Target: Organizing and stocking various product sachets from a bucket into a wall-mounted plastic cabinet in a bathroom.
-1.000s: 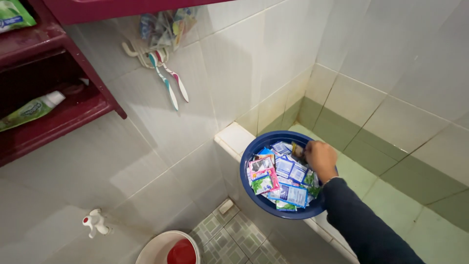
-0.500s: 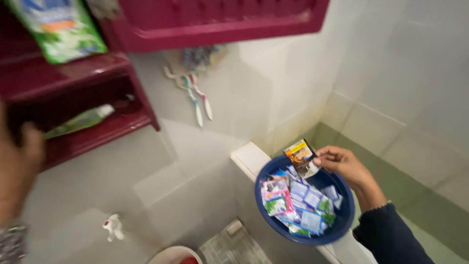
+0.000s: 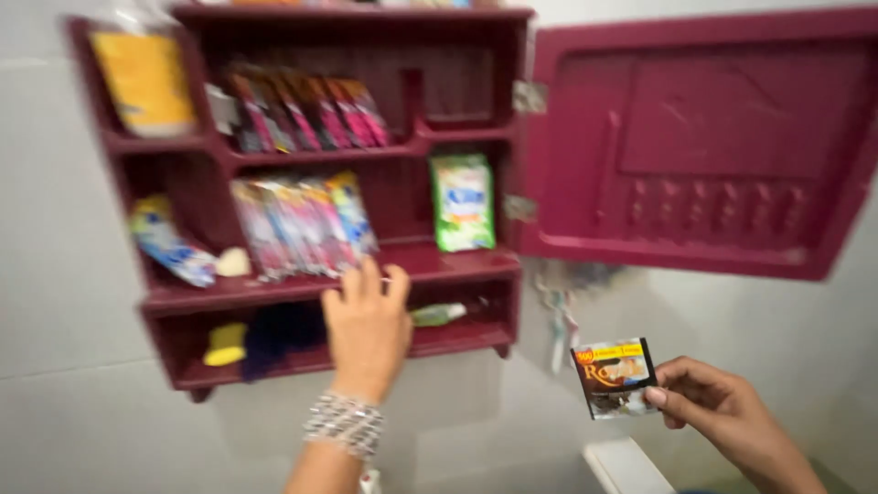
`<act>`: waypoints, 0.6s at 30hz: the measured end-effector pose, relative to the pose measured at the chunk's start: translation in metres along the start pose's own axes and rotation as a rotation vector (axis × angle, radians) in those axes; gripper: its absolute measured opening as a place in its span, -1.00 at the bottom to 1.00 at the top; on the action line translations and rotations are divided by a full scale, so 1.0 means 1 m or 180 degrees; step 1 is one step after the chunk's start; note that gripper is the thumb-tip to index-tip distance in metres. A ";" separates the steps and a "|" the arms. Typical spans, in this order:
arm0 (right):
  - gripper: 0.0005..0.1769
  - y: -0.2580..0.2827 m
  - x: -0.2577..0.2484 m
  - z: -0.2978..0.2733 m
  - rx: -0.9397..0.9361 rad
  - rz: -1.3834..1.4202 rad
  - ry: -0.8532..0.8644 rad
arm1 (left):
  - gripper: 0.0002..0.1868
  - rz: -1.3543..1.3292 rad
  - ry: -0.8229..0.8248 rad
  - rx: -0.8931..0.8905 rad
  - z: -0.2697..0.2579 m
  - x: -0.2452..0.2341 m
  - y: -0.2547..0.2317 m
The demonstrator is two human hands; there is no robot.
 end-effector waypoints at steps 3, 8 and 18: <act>-0.92 0.052 0.047 0.034 -0.0247 0.0059 0.0073 | -0.44 -0.0131 0.0003 -0.0016 0.000 0.004 -0.001; -0.88 0.130 0.110 0.105 -0.0718 -0.0085 0.0034 | -0.33 -0.0206 0.0404 0.0156 0.001 0.021 -0.007; -0.88 0.269 0.185 0.230 -0.1271 0.0291 0.0255 | -0.44 -0.0524 0.0092 0.0189 0.002 0.074 -0.021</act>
Point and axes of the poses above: each hand's wrist, its own z-axis towards the middle knuckle, its own x-axis out of the palm, y = z × x, the point moved 6 cm from there along z, towards the middle knuckle, and after that the axes turned 12 degrees about y, right-handed, at the moved point
